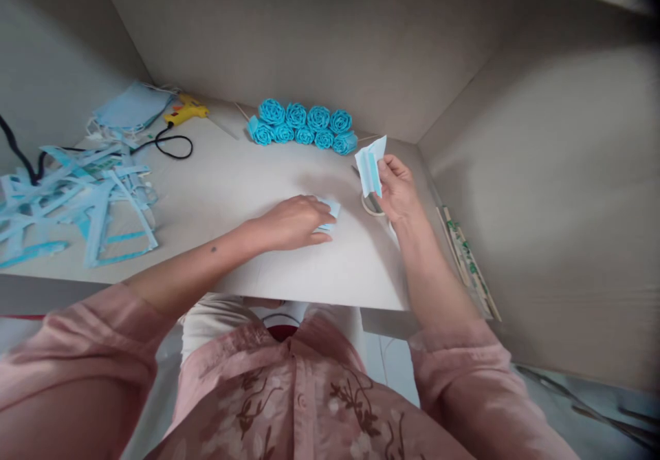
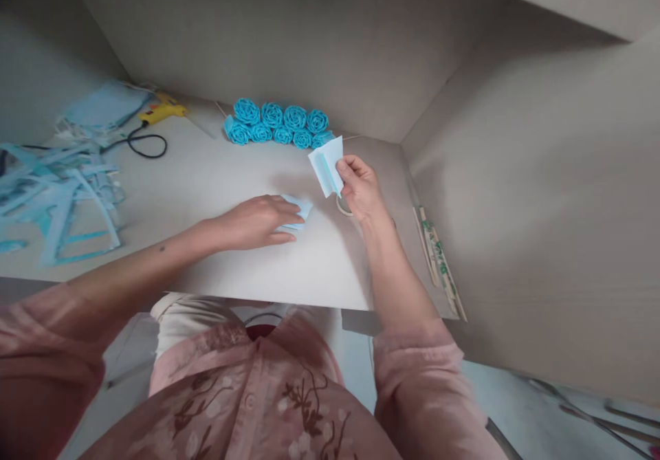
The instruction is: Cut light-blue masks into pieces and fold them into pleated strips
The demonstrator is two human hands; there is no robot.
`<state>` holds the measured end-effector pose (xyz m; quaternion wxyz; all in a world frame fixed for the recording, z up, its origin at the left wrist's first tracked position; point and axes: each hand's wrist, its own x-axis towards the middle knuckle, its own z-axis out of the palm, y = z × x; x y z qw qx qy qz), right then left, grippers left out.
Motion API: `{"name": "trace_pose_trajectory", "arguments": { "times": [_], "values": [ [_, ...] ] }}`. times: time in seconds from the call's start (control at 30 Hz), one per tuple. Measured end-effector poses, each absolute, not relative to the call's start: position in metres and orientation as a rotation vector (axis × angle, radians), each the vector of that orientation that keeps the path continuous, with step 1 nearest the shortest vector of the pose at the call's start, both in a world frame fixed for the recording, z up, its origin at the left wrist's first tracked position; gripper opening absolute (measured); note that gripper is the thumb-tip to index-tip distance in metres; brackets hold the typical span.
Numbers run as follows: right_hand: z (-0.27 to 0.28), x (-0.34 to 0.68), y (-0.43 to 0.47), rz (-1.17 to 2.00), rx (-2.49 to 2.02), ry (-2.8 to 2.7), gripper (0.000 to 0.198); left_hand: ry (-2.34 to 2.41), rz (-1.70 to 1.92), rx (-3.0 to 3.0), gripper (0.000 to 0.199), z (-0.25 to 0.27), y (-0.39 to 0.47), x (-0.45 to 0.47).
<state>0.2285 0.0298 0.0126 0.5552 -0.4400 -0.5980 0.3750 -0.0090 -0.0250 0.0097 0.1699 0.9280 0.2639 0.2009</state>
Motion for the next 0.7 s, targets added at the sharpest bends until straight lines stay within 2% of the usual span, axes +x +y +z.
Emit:
{"name": "trace_pose_trajectory", "arguments": {
  "times": [0.17,0.37,0.7],
  "values": [
    [0.025,0.226,0.02,1.061,-1.099,-1.476,0.039,0.85,0.179,2.87,0.037,0.004,-0.045,-0.012],
    [0.02,0.205,0.016,1.379,-1.192,-1.85,0.034,0.96,0.157,2.93,0.051,-0.007,-0.061,-0.009],
    [-0.015,0.194,0.026,1.119,-1.339,-2.013,0.031,0.972,0.222,2.86,0.05,-0.016,-0.077,-0.021]
  ]
}}
